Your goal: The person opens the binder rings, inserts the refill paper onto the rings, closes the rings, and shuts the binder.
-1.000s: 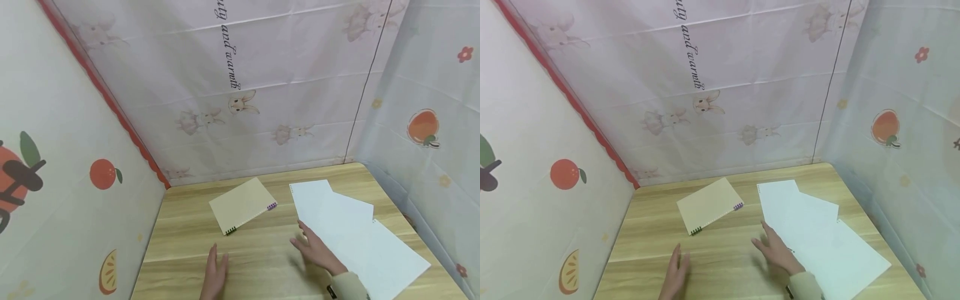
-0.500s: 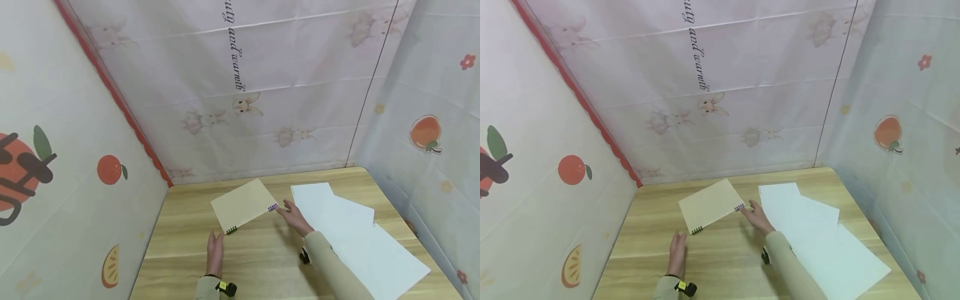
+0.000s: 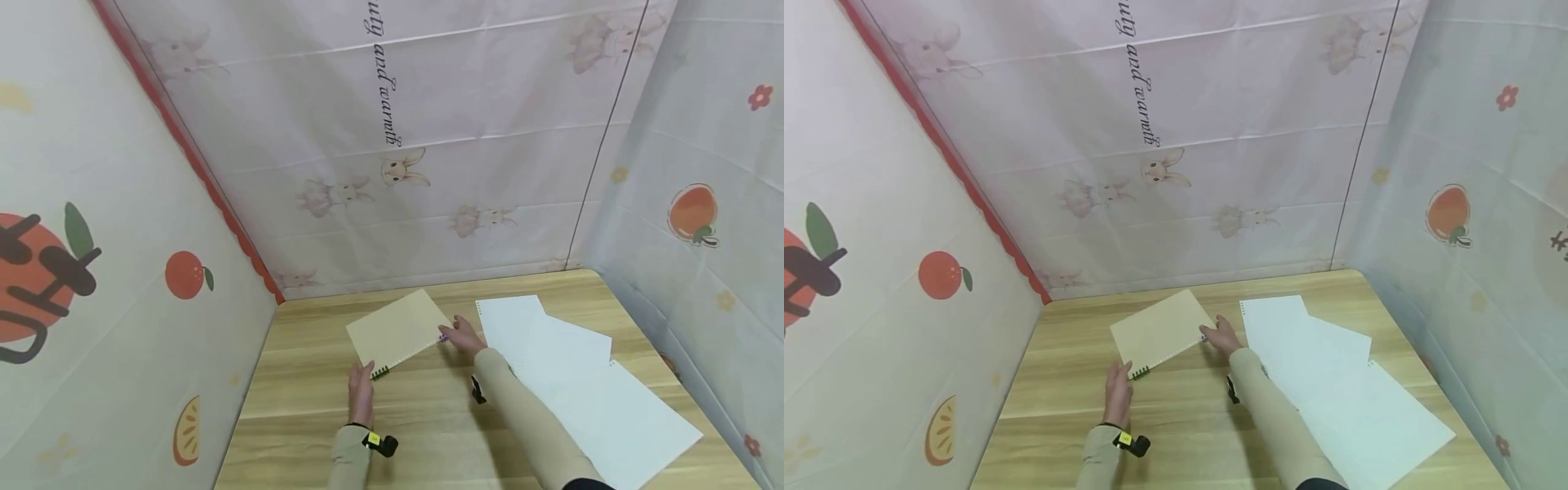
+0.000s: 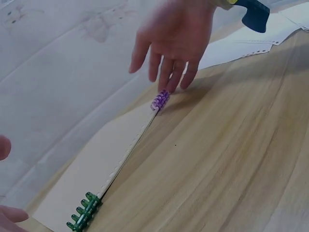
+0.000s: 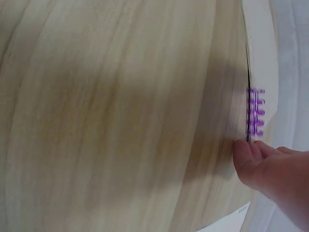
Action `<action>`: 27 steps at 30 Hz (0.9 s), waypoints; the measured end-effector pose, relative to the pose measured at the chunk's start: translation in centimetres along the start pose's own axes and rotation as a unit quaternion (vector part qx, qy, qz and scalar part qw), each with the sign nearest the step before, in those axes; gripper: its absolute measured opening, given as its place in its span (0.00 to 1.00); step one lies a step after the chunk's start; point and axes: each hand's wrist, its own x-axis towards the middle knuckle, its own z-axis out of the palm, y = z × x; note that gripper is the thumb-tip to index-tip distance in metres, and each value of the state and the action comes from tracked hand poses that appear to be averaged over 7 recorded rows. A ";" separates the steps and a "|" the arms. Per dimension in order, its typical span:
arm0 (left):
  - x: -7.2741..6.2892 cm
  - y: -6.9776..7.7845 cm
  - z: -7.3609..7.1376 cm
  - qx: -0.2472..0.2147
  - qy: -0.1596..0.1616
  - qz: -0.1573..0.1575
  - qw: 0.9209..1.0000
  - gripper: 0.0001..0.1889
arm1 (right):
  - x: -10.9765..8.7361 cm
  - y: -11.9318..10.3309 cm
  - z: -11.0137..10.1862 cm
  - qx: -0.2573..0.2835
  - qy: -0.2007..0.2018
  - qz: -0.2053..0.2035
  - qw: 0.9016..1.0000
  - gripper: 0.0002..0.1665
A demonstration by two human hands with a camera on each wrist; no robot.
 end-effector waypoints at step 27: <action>-0.2 0.9 -0.8 -0.024 0.042 -0.009 0.999 0.30 | -5.6 -0.2 -3.5 -0.047 -0.048 0.035 0.997 0.45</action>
